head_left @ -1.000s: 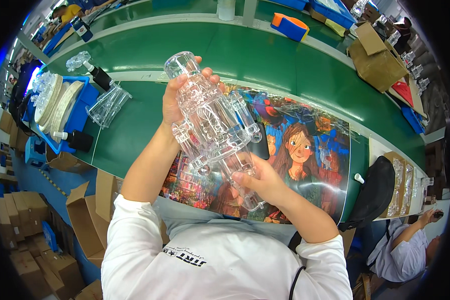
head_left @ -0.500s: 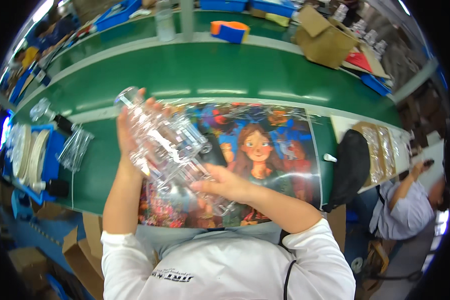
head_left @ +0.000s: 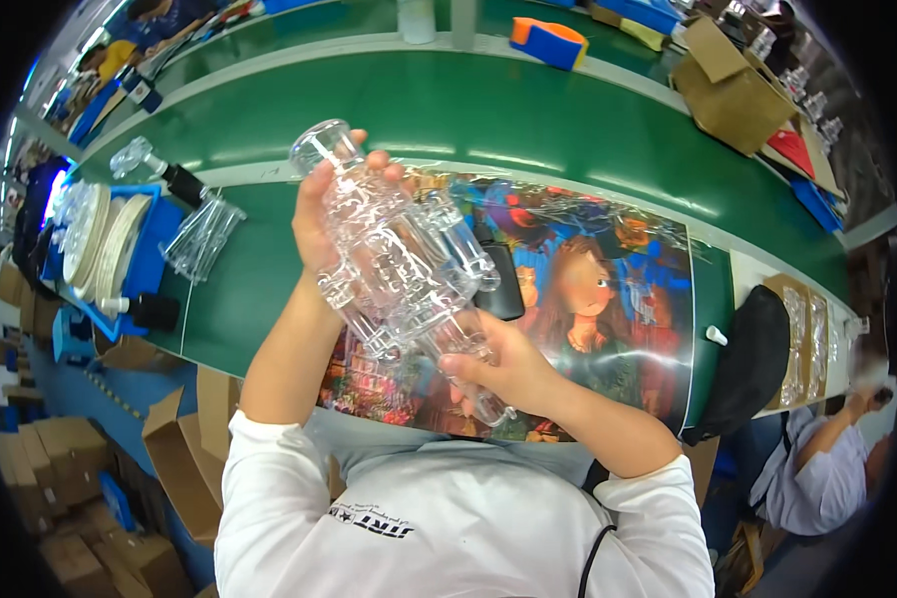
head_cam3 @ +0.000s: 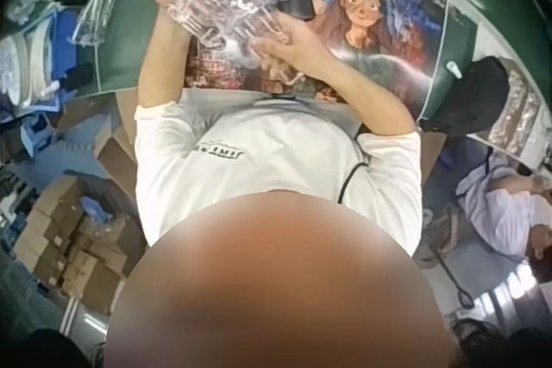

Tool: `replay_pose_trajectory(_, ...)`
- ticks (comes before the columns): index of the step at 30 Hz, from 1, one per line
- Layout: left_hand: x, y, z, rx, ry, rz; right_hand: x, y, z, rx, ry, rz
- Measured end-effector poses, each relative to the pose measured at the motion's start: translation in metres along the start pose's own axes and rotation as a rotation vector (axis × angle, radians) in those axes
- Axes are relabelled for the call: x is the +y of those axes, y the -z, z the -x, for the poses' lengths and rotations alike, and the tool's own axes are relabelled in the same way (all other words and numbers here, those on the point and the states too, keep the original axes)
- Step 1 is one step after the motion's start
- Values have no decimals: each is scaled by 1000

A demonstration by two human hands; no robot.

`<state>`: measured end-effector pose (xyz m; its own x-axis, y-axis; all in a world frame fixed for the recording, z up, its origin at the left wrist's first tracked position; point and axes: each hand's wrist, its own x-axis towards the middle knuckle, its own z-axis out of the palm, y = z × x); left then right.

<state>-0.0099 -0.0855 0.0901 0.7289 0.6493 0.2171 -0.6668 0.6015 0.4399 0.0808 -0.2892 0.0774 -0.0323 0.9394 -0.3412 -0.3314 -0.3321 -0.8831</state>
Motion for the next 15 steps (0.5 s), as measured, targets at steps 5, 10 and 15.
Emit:
replay_pose_trajectory(5, 1, 2, 3, 24, 1, 14, -3, -1, -1, -155, -91, -214)
replay_pose_trajectory(10, 1, 2, 3, -9, -17, 5, -3, -2, -3, -105, -43, -98)
replay_pose_trajectory(15, 2, 7, 2, -23, -20, 4, 3, -2, -4, -47, -18, -22)
